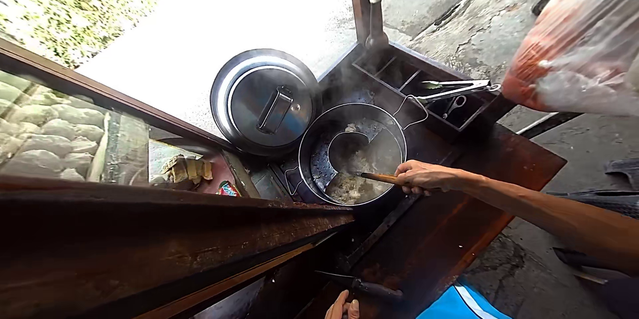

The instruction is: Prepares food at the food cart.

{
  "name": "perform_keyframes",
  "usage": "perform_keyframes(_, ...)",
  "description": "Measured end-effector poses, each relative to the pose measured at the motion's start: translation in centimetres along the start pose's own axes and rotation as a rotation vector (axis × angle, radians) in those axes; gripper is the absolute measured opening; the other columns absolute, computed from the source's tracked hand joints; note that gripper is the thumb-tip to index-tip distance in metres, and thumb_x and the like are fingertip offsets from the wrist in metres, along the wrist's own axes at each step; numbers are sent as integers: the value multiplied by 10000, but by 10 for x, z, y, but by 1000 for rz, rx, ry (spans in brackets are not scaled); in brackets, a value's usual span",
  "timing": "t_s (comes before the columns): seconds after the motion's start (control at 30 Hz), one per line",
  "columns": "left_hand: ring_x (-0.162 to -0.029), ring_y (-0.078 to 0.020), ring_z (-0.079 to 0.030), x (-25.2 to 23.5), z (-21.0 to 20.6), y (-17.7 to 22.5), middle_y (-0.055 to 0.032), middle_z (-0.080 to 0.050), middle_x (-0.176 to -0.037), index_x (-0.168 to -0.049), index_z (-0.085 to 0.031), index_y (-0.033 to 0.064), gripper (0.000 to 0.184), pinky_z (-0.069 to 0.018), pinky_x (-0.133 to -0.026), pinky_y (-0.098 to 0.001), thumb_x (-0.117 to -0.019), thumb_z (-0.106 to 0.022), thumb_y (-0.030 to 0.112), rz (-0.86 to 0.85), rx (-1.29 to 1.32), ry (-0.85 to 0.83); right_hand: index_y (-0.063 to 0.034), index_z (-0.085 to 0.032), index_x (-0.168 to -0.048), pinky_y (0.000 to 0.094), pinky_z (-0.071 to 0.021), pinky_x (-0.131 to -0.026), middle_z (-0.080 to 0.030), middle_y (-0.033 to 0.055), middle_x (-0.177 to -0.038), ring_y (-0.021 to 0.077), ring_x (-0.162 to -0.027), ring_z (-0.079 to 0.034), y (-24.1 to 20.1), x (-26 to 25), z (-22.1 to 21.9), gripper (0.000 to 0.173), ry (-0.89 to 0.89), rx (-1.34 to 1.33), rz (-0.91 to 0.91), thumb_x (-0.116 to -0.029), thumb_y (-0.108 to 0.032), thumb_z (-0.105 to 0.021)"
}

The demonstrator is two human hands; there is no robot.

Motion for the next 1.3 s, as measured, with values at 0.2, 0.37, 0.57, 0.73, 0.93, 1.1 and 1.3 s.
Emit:
perform_keyframes(0.2,-903,-241,-740,-5,-1,3,-155,-757,-963,-1179,-716,-55,336,-590,-882,-409,-1003,-607,209,-17,-21,-12,-69,-591,-1046,170,-352,-401,-578,-4,-686,34,-431,-437,5,43,19,157,-38,12,-83,-1078,-125,-447)
perform_keyframes(0.37,-889,-267,-743,-8,-2,8,-166,-756,-952,-1170,-717,-65,325,-595,-869,-432,-1000,-612,191,-45,-28,-18,-68,-563,-1071,163,-351,-383,-560,-2,-665,34,-409,-427,6,78,30,147,-26,-27,-109,-1094,-120,-428)
perform_keyframes(0.57,-878,-254,-741,-10,-5,9,-161,-756,-953,-1177,-715,-62,326,-596,-863,-421,-999,-613,192,-53,-25,-37,-66,-550,-1158,201,-391,-412,-574,30,-707,73,-440,-463,3,105,39,144,24,87,-81,-1104,-165,-461)
perform_keyframes(0.73,-876,-247,-746,-11,-5,11,-154,-760,-949,-1162,-726,-52,311,-601,-856,-408,-998,-617,189,-59,-31,-26,-92,-582,-1280,418,-491,-662,-620,95,-833,219,-699,-598,-9,124,29,262,180,657,10,-1071,-214,-481)
perform_keyframes(0.93,-879,-247,-745,-10,-7,8,-154,-759,-947,-1168,-723,-53,319,-597,-862,-416,-1003,-610,195,-43,-25,-26,-74,-564,-1312,511,-496,-757,-646,152,-890,325,-841,-645,0,116,15,304,249,736,43,-1044,-193,-484)
perform_keyframes(1.1,-869,-246,-743,-7,-7,5,-150,-759,-941,-1172,-722,-51,327,-598,-853,-412,-1000,-612,203,-29,-19,-30,-59,-522,-1237,193,-412,-435,-568,17,-756,57,-471,-469,19,83,15,176,169,-143,-86,-1103,-130,-432)
perform_keyframes(1.3,-875,-259,-745,-8,-5,5,-166,-756,-954,-1167,-722,-57,329,-601,-853,-422,-1006,-605,205,-48,-20,-16,-97,-482,-1000,116,-347,-372,-540,-15,-696,-12,-414,-421,-1,52,-2,133,139,-672,-192,-1087,-122,-385)
Point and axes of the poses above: each hand's wrist, its own x-axis away from the middle knuckle, its own z-axis out of the back of the hand, y = z × x, the point moved 2 cm from there along -x, towards the middle knuckle
